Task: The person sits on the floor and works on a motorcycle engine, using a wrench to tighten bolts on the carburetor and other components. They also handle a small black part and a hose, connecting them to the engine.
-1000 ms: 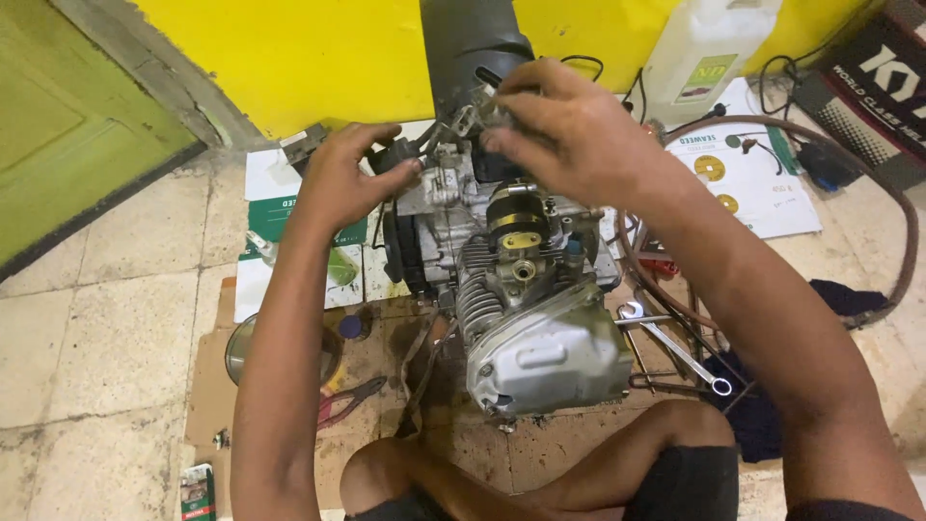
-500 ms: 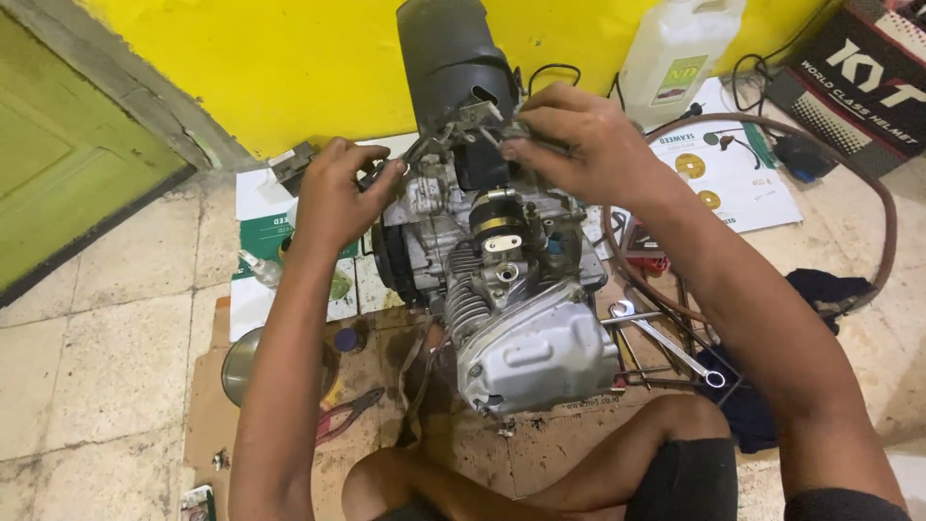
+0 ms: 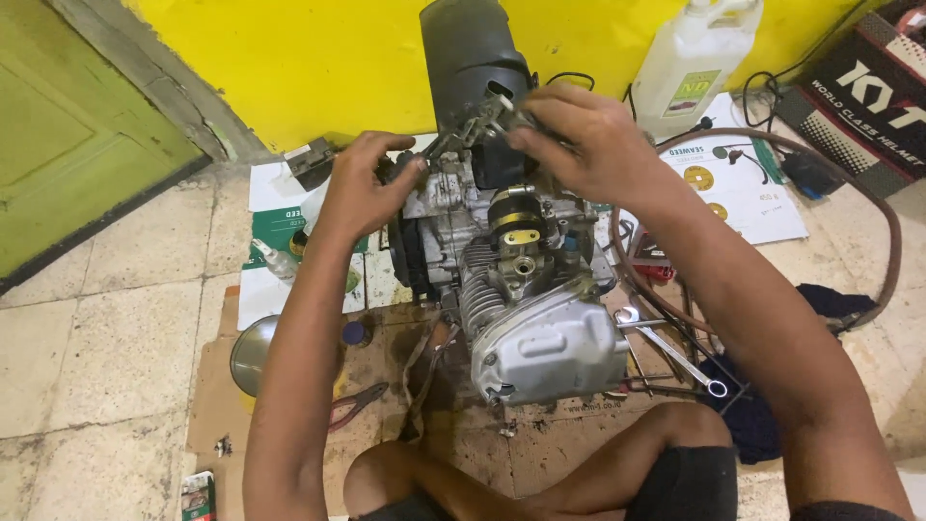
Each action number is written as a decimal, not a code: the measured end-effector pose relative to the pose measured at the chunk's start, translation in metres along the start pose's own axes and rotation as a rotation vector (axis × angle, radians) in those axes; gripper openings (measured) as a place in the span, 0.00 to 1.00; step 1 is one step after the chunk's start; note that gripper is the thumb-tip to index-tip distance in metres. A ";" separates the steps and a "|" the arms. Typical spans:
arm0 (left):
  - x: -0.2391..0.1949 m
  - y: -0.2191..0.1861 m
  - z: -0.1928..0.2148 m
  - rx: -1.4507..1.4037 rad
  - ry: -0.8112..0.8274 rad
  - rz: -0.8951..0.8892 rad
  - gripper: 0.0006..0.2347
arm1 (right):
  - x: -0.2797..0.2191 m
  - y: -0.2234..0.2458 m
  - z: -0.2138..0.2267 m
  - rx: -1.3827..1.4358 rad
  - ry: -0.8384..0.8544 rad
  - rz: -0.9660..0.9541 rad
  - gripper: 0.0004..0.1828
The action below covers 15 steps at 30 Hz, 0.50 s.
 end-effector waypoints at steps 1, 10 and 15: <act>0.001 -0.003 0.003 0.002 -0.001 0.000 0.17 | 0.009 -0.002 -0.003 0.001 -0.001 0.001 0.14; 0.008 -0.003 0.013 -0.347 0.252 0.434 0.19 | 0.051 0.029 -0.003 -0.071 0.243 0.321 0.16; 0.006 0.005 0.001 -0.313 0.183 0.290 0.14 | 0.037 0.049 -0.008 -0.163 0.310 0.389 0.16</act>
Point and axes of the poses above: each hand's wrist, its own x-axis towards the middle knuckle, its own z-axis out of the back of the hand, y = z × x, the point moved 2 cm from there along x, towards the middle knuckle, and after that the axes turned 11 degrees about x, right-handed, at the moved point
